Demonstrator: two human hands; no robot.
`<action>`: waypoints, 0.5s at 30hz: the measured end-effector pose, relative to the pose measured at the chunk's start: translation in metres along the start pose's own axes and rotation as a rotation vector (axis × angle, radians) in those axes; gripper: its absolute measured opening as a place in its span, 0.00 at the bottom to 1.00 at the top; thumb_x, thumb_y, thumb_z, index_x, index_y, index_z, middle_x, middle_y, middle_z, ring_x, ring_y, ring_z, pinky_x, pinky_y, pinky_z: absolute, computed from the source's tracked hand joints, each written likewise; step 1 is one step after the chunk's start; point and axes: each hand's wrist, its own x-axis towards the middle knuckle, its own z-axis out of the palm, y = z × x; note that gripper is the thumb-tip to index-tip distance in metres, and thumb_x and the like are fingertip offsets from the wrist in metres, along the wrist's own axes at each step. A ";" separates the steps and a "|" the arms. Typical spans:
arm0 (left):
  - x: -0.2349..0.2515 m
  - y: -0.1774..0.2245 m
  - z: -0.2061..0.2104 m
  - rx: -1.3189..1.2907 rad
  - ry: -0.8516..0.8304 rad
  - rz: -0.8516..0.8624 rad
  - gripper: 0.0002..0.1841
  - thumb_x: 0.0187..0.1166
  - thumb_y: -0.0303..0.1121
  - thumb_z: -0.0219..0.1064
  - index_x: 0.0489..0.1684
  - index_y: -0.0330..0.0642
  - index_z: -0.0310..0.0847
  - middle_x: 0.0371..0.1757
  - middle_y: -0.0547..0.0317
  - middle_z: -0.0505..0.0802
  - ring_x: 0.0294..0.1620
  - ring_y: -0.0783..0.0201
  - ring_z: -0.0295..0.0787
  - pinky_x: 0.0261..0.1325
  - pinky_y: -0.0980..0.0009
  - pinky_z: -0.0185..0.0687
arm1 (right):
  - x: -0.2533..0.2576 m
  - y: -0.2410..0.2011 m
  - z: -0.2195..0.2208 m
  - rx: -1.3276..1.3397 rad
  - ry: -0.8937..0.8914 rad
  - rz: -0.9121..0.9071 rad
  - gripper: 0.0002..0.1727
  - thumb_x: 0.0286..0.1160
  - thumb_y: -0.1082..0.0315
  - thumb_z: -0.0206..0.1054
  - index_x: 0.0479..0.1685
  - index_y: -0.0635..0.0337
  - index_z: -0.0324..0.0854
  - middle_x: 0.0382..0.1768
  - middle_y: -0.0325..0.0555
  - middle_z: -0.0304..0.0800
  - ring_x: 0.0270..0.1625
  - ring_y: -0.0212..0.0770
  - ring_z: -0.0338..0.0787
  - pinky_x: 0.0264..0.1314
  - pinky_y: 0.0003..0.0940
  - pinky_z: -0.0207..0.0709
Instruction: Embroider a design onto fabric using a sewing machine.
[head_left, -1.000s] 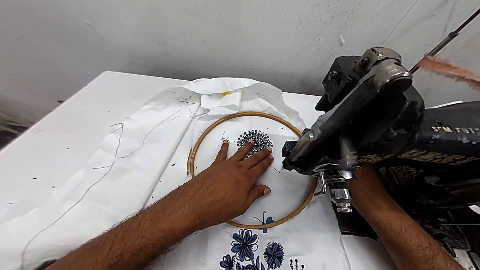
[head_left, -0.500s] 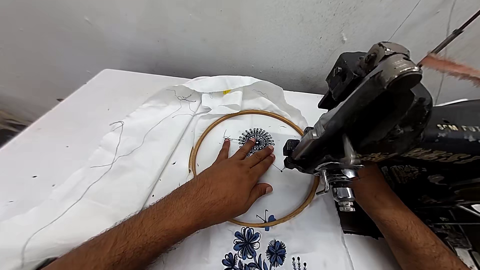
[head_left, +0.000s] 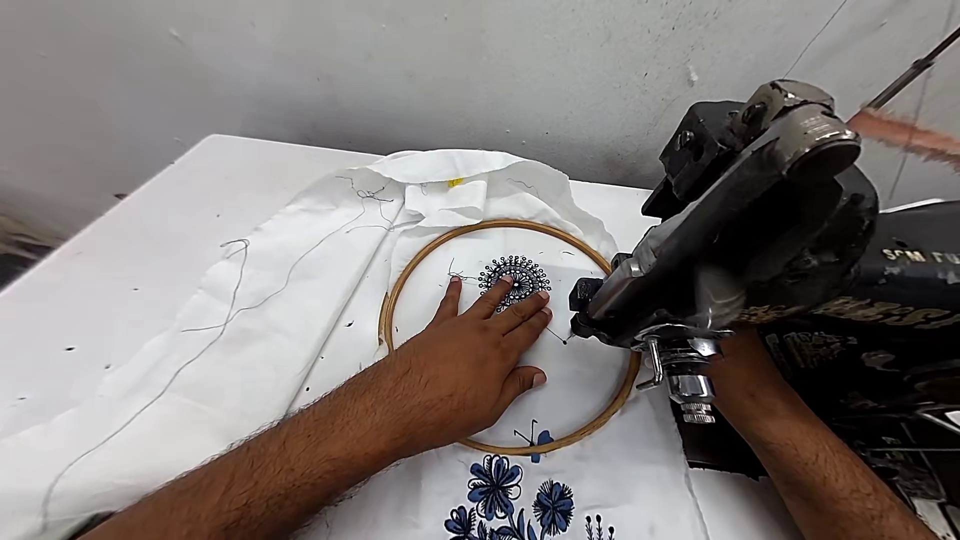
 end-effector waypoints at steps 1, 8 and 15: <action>0.000 0.000 -0.001 -0.002 -0.013 -0.002 0.34 0.91 0.58 0.43 0.91 0.51 0.64 0.93 0.67 0.65 0.96 0.50 0.49 0.85 0.23 0.42 | 0.000 0.000 0.000 0.006 0.002 0.012 0.10 0.68 0.65 0.71 0.44 0.59 0.85 0.36 0.41 0.87 0.42 0.25 0.86 0.46 0.24 0.78; 0.000 0.000 -0.002 0.000 -0.009 -0.005 0.34 0.90 0.57 0.43 0.91 0.49 0.64 0.93 0.65 0.65 0.95 0.49 0.51 0.84 0.22 0.43 | -0.003 -0.001 0.001 0.096 -0.005 0.041 0.12 0.66 0.66 0.71 0.47 0.60 0.83 0.38 0.36 0.86 0.42 0.15 0.83 0.47 0.13 0.74; -0.001 0.002 -0.001 -0.011 -0.006 0.002 0.33 0.91 0.57 0.44 0.90 0.49 0.65 0.93 0.65 0.65 0.96 0.49 0.50 0.83 0.21 0.43 | 0.002 -0.003 -0.001 -0.088 0.001 -0.021 0.11 0.68 0.67 0.70 0.44 0.64 0.85 0.37 0.48 0.88 0.43 0.31 0.87 0.47 0.29 0.79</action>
